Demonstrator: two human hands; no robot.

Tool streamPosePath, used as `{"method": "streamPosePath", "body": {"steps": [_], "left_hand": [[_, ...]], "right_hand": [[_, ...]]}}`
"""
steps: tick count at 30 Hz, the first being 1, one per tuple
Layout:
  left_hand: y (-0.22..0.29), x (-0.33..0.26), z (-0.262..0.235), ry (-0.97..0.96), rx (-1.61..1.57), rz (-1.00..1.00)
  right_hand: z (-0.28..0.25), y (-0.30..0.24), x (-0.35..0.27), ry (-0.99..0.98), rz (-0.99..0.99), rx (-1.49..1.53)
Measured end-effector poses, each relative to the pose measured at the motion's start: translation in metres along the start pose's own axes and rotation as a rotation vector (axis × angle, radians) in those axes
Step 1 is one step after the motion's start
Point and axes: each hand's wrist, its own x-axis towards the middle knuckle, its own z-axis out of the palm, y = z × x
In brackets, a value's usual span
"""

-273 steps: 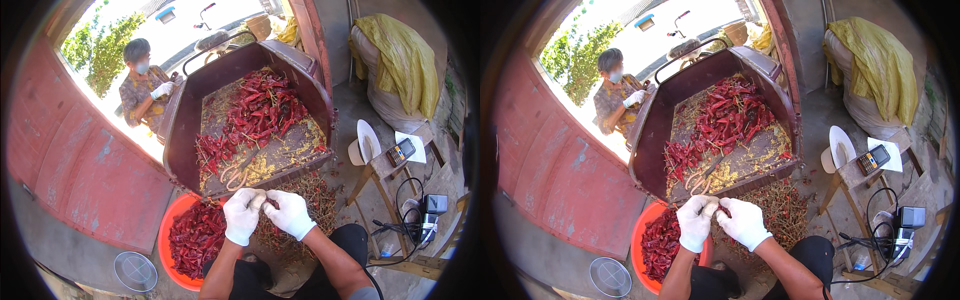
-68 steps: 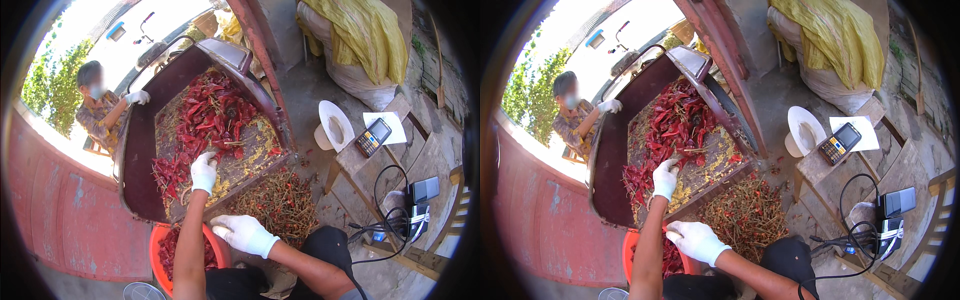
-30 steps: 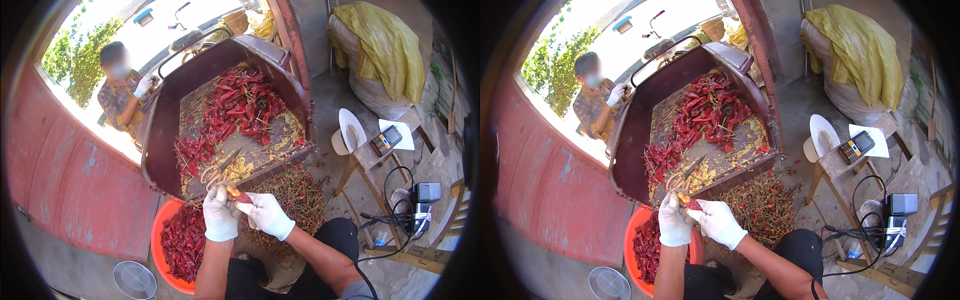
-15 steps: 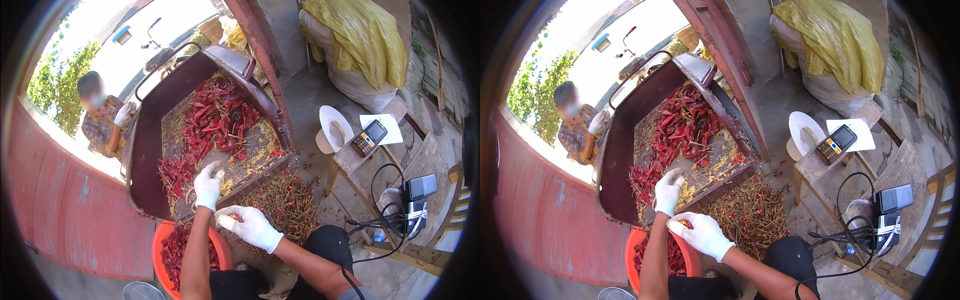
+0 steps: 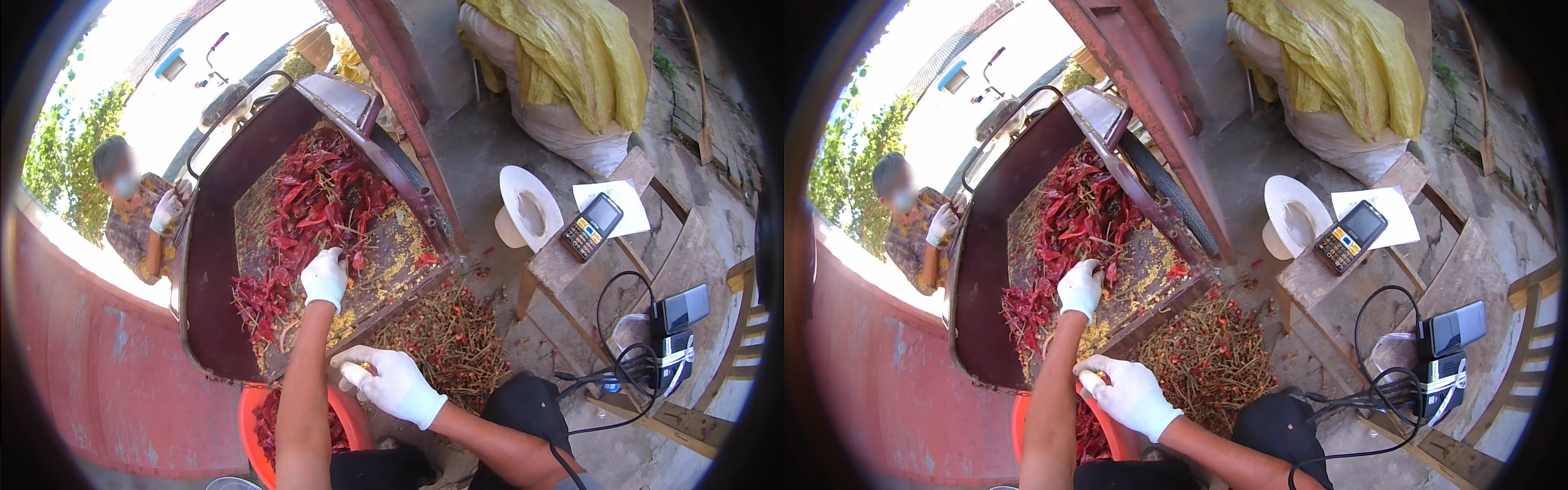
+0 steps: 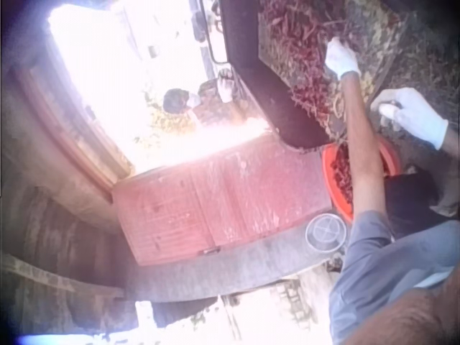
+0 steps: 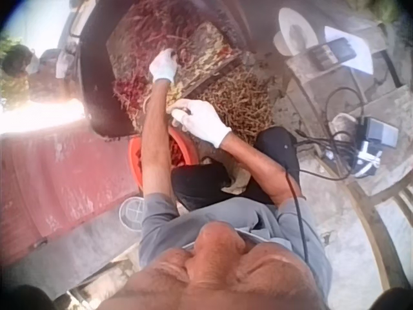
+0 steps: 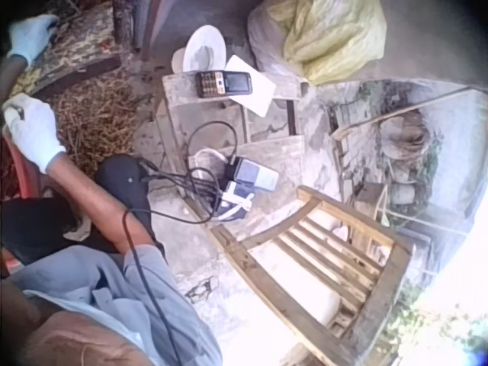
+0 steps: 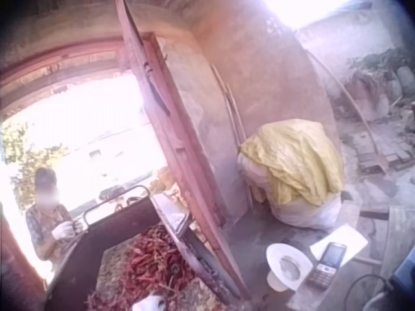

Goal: The person sorts and de-stems dried red peppers by hand and with scissors, collecting the processed peppers in a red basin.

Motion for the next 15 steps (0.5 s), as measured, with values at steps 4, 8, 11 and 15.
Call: {"method": "streamPosePath", "body": {"steps": [4,8,11,15], "left_hand": [[-0.016,-0.021,-0.008,0.241,-0.109,-0.105],[-0.029,-0.041,-0.034,0.358,-0.442,-0.286],[-0.024,-0.075,-0.059,0.328,-0.874,-0.367],[0.025,-0.149,-0.099,0.322,-1.029,-0.369]], "right_hand": [[0.006,0.002,0.003,0.02,0.045,0.006],[0.006,-0.001,0.001,0.056,0.065,0.061],[0.008,-0.001,0.004,0.179,0.023,0.079],[0.009,0.01,0.006,0.268,-0.117,-0.022]]}}
